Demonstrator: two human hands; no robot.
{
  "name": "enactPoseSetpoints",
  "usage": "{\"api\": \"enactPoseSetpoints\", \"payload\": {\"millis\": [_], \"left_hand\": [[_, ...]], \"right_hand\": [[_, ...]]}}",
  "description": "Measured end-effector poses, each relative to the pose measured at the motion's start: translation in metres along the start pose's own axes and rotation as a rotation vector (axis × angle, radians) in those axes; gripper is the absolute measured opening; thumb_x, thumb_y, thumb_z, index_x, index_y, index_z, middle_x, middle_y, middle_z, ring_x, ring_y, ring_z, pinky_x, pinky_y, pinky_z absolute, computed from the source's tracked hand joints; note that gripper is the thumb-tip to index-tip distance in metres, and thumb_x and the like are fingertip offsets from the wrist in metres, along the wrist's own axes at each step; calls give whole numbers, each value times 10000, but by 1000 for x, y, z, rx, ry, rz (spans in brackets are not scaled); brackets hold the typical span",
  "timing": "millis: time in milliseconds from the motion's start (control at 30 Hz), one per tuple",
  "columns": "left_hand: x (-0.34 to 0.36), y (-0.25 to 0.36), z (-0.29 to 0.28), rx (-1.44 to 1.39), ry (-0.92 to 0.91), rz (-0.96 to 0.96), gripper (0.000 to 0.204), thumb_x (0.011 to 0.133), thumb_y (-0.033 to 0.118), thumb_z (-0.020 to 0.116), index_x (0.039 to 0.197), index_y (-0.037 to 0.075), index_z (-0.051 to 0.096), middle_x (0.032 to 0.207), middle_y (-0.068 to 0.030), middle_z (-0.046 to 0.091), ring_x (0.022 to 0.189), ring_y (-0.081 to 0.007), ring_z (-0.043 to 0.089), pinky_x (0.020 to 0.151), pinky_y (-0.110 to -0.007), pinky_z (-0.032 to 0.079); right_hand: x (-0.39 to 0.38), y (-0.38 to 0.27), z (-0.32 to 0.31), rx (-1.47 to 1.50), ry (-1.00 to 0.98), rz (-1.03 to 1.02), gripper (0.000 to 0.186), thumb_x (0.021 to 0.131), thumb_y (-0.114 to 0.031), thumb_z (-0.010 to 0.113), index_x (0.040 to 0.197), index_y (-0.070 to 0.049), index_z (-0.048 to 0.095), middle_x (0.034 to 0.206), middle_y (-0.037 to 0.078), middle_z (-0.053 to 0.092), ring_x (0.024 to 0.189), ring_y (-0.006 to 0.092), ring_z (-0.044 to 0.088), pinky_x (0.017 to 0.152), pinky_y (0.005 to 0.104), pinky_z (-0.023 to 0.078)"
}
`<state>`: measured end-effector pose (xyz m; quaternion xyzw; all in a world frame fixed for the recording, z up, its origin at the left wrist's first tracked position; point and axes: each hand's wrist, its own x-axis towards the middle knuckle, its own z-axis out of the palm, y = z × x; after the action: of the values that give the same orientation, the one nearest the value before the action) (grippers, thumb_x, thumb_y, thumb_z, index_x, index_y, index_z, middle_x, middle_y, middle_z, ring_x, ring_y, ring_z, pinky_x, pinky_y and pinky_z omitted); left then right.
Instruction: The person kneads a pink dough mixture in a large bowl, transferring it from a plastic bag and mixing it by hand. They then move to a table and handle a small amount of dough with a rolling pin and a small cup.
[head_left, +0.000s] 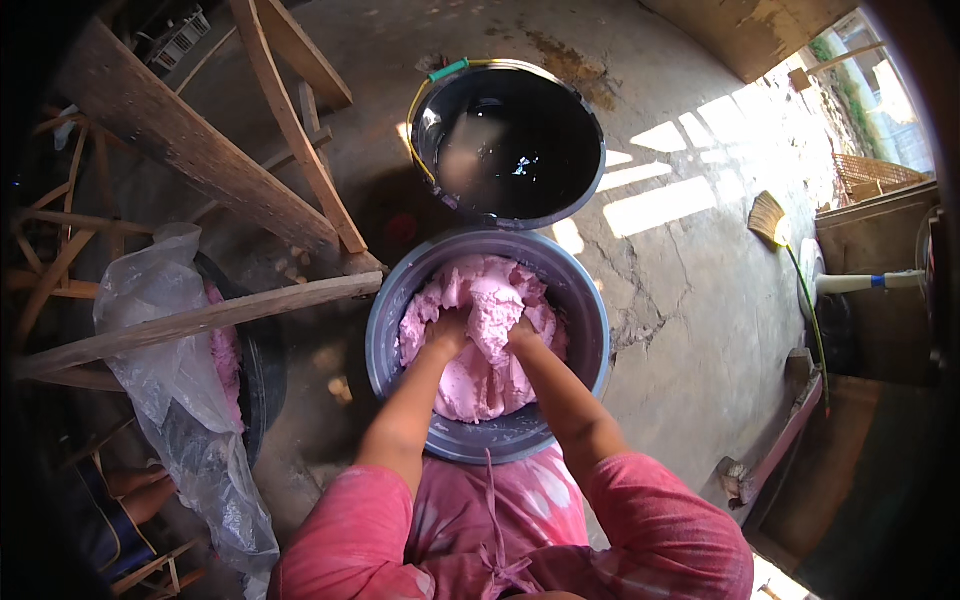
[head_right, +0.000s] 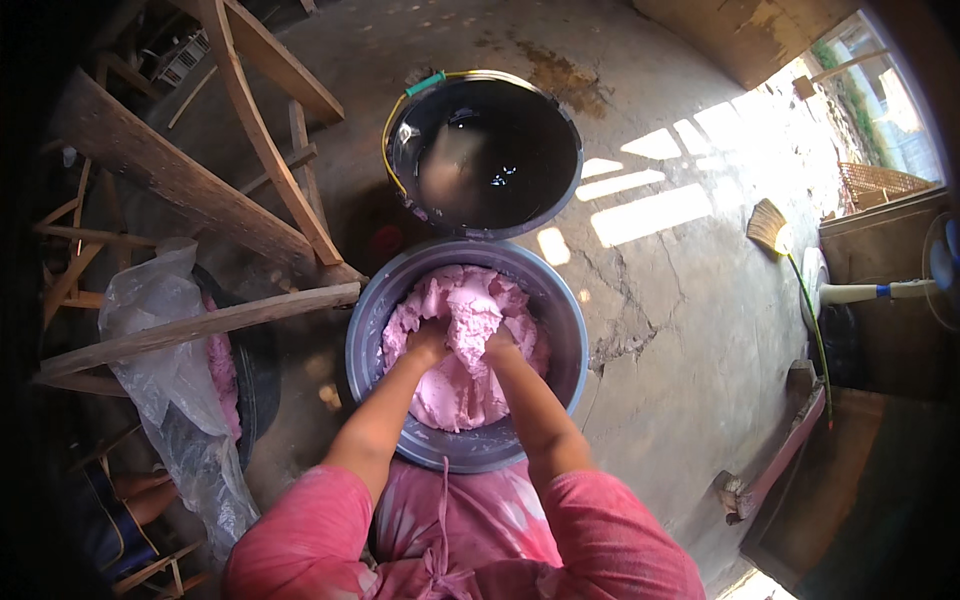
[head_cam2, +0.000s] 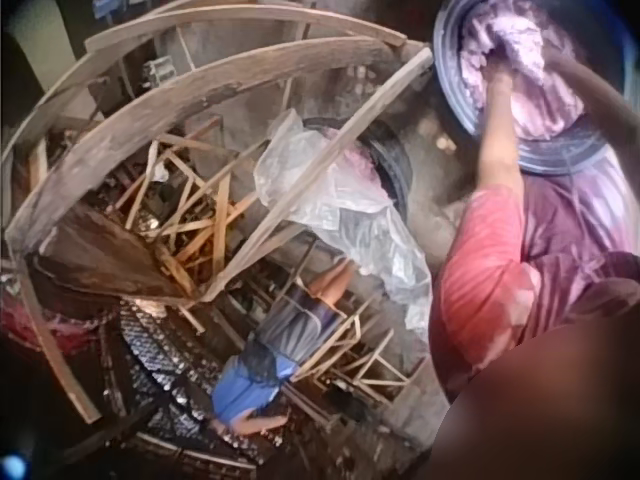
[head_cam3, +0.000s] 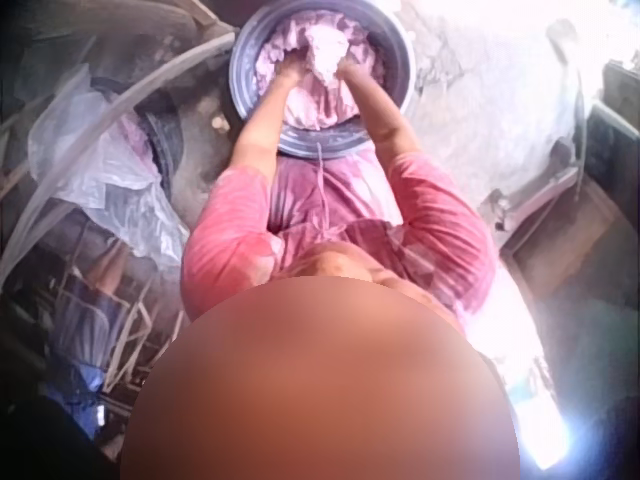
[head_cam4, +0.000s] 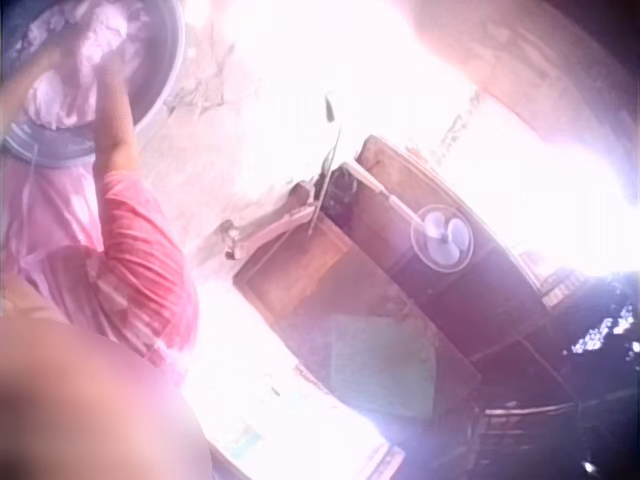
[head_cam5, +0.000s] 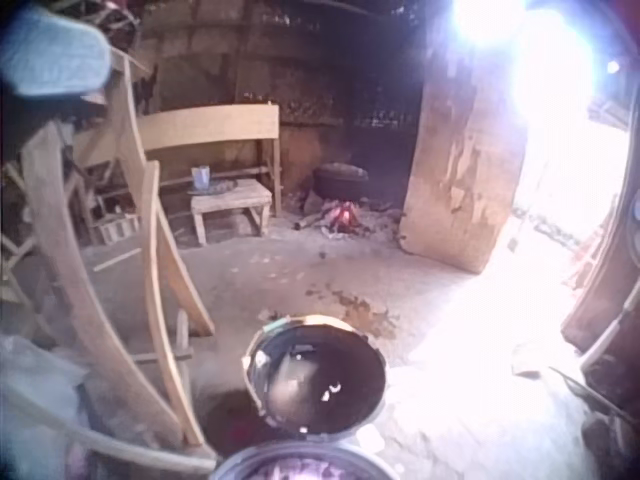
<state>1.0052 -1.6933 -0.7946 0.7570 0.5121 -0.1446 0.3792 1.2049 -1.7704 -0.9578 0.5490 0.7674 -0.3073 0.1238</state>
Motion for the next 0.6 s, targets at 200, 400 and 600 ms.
{"api": "enactPoseSetpoints", "payload": {"millis": [200, 400, 600], "left_hand": [[-66, -39, -13, -345, 621, 13, 829, 784, 406, 735, 1413, 10, 366, 1449, -235, 373, 1332, -376, 378, 1107, -381, 310], [7, -60, -7, -970, 396, -108, 825, 931, 646, 352, 1318, -74, 466, 1318, -306, 487, 1262, -412, 448, 1052, -372, 351], [49, -61, -6, -918, 241, -199, 848, 931, 657, 313, 1338, -76, 440, 1360, -296, 442, 1313, -375, 397, 1060, -374, 328]], "right_hand": [[-113, -33, -209, 440, 262, -75, 419, 821, -307, 692, 1139, -41, 631, 1238, 249, 548, 1102, 370, 566, 997, 416, 425], [-26, -33, -241, 1012, 20, 419, 785, 890, -664, 426, 1294, 4, 521, 1335, 237, 503, 1249, 325, 477, 1040, 384, 373], [26, -40, -206, 961, 158, 231, 743, 888, -630, 448, 1361, -58, 487, 1447, 185, 412, 1353, 300, 368, 1132, 357, 243]]}}
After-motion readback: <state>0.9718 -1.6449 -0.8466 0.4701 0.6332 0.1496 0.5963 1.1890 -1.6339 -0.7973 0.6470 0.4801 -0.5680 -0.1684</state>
